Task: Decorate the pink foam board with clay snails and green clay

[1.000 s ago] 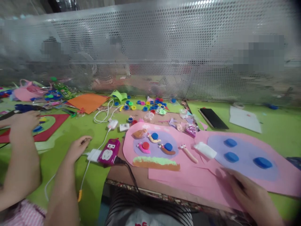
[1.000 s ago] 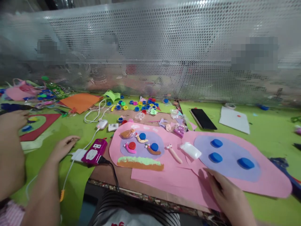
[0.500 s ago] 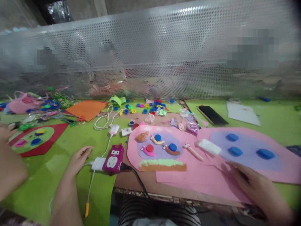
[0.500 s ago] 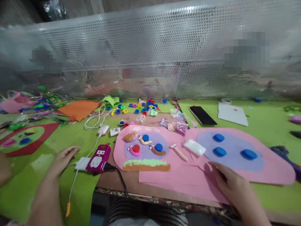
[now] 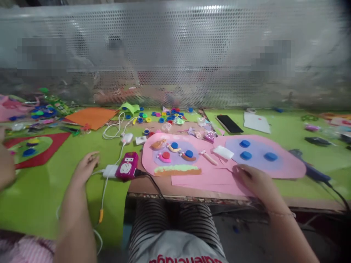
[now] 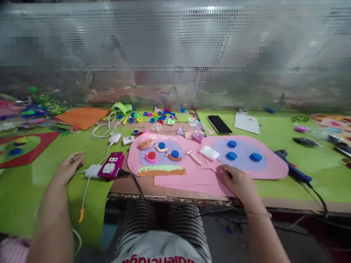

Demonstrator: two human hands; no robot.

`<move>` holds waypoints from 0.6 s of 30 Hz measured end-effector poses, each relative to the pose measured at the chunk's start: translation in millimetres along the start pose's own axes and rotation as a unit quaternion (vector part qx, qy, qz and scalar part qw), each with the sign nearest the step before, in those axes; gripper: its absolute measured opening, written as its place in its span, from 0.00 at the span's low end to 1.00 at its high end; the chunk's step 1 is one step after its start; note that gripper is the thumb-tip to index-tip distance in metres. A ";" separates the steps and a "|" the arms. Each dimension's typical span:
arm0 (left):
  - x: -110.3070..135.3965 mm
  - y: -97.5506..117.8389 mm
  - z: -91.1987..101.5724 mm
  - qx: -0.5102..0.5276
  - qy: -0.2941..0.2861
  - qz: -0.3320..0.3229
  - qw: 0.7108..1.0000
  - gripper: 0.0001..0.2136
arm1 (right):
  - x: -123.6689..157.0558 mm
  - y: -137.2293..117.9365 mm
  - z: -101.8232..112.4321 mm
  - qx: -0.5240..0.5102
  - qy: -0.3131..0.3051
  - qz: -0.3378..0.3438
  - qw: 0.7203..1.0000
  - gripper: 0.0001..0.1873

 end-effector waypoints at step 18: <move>-3.4 211.4 -157.4 -0.304 -0.199 -0.301 0.882 0.16 | 0.0 5.0 -0.7 -0.052 -0.006 0.034 0.998 0.17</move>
Point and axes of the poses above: each hand's wrist, its own x-axis away from the middle knuckle, its own z-axis out of the back of the hand, y = z × x, the point moved 3 cm from there along -x, towards the middle knuckle, and after that the axes turned 7 degrees about -y, right-handed, at the moved point
